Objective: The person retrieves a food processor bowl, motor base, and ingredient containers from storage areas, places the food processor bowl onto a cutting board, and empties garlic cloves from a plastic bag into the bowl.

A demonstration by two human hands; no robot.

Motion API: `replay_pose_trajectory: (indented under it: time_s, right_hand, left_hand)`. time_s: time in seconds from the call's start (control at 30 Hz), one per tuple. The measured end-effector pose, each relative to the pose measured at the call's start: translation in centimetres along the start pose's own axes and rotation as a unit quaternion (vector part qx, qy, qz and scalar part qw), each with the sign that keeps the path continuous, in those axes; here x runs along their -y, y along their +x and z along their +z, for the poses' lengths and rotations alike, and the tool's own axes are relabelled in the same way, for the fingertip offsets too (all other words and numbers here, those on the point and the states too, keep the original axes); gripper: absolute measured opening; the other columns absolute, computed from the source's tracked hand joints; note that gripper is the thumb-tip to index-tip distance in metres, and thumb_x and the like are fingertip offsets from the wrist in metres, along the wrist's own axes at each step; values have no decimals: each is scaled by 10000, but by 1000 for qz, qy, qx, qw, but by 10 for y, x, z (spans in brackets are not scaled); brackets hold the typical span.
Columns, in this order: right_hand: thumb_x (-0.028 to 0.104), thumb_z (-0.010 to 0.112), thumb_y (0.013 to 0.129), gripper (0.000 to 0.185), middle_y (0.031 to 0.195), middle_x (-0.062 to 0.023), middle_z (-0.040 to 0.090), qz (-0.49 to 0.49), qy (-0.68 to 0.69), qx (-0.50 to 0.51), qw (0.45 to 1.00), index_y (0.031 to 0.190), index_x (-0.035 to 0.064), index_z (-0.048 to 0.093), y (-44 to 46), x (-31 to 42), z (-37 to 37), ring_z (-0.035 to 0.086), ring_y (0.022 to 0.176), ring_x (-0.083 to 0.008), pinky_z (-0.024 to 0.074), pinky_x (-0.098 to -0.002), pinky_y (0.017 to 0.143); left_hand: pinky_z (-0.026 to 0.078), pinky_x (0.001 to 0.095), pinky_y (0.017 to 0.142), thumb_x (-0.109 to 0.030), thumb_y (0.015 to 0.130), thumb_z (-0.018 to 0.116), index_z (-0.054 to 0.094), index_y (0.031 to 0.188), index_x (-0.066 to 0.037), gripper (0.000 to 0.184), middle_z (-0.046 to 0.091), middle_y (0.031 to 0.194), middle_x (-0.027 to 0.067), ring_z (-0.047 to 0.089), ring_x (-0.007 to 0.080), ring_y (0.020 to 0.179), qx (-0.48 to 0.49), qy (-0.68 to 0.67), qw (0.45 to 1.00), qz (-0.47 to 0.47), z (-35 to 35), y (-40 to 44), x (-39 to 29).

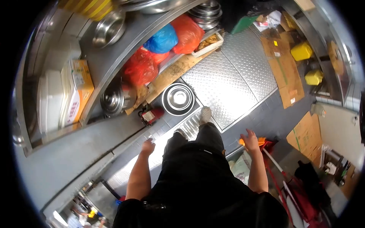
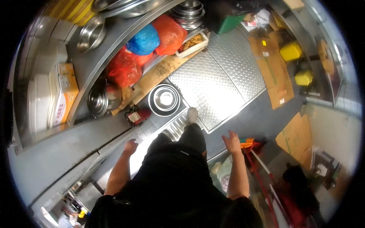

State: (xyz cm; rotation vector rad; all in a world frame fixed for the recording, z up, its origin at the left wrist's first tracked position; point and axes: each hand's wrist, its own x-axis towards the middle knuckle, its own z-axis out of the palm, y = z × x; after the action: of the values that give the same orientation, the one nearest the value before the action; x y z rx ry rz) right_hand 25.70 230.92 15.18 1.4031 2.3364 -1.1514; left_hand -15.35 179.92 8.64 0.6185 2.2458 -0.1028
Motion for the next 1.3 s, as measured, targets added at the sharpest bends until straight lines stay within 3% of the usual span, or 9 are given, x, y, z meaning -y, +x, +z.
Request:
replay_pose_trajectory:
  time_s: [0.23,0.27,0.5,0.67,0.8,0.87,1.07,1.27,1.3]
  right_hand:
    - [378,667,915,606,1345,-273,549,-79,-75,87,990,1333,-41,536,46,63,-4,503,1265,-417,401,-443,1083]
    - [390,657,922,615,1356,-272,543,-88,-89,99,987,1347,-34,526,48,81,-4,496,1277,-413,395,-440,1092]
    - [448,637,917,664,1424,-259,487,-151,-125,161,967,1388,3,494,40,165,28,459,1332,-389,377,-426,1117]
    - [428,640,913,656,1429,-258,484,-202,-160,165,952,1392,3,492,-2,206,69,450,1342,-387,371,-424,1124]
    - [449,618,917,686,1458,-258,452,-236,-199,194,931,1424,14,466,-50,211,106,419,1373,-377,346,-411,1151]
    - [457,605,919,692,1471,-255,439,-220,-214,210,928,1437,23,456,-77,202,123,412,1380,-371,336,-410,1158]
    - [439,632,916,633,1365,-226,526,-242,-285,248,894,1398,51,499,-146,189,162,500,1278,-377,421,-416,1077]
    - [401,653,909,613,1338,-226,545,-282,-303,273,868,1384,40,511,-165,203,176,529,1244,-383,444,-424,1049]
    - [406,654,907,617,1353,-227,539,-280,-306,265,870,1382,38,512,-167,214,173,520,1259,-383,438,-424,1058]
  left_hand:
    - [543,416,907,-230,849,684,597,1264,1,482,684,1103,278,677,383,1038,-70,-257,959,-99,47,-78,-17]
    - [544,416,905,-233,856,674,590,1281,4,493,681,1115,278,683,377,1023,-88,-230,967,-64,56,-82,-21]
    - [532,417,927,-236,870,655,583,1301,2,498,675,1147,271,673,372,1048,-100,-358,917,-143,67,-146,-44]
    - [516,431,957,-259,868,649,607,1272,-4,480,682,1147,246,650,398,1085,-100,-357,906,-203,163,-200,27]
    - [509,432,960,-267,840,659,656,1195,-13,437,682,1144,240,639,395,1108,-115,-187,970,-107,351,-226,127]
    - [506,426,962,-272,817,670,663,1181,-9,449,684,1131,253,640,396,1111,-32,-387,876,-287,330,-275,110]
    - [506,423,954,-250,798,680,660,1211,-6,480,682,1119,275,644,396,1109,-10,-392,867,-309,334,-317,118]
    - [514,426,933,-250,804,672,650,1220,15,493,688,1100,276,659,390,1080,-94,-346,914,-189,377,-275,139]
    - [515,425,930,-248,807,671,648,1220,19,492,690,1098,272,662,389,1074,-106,-387,892,-208,366,-273,133]
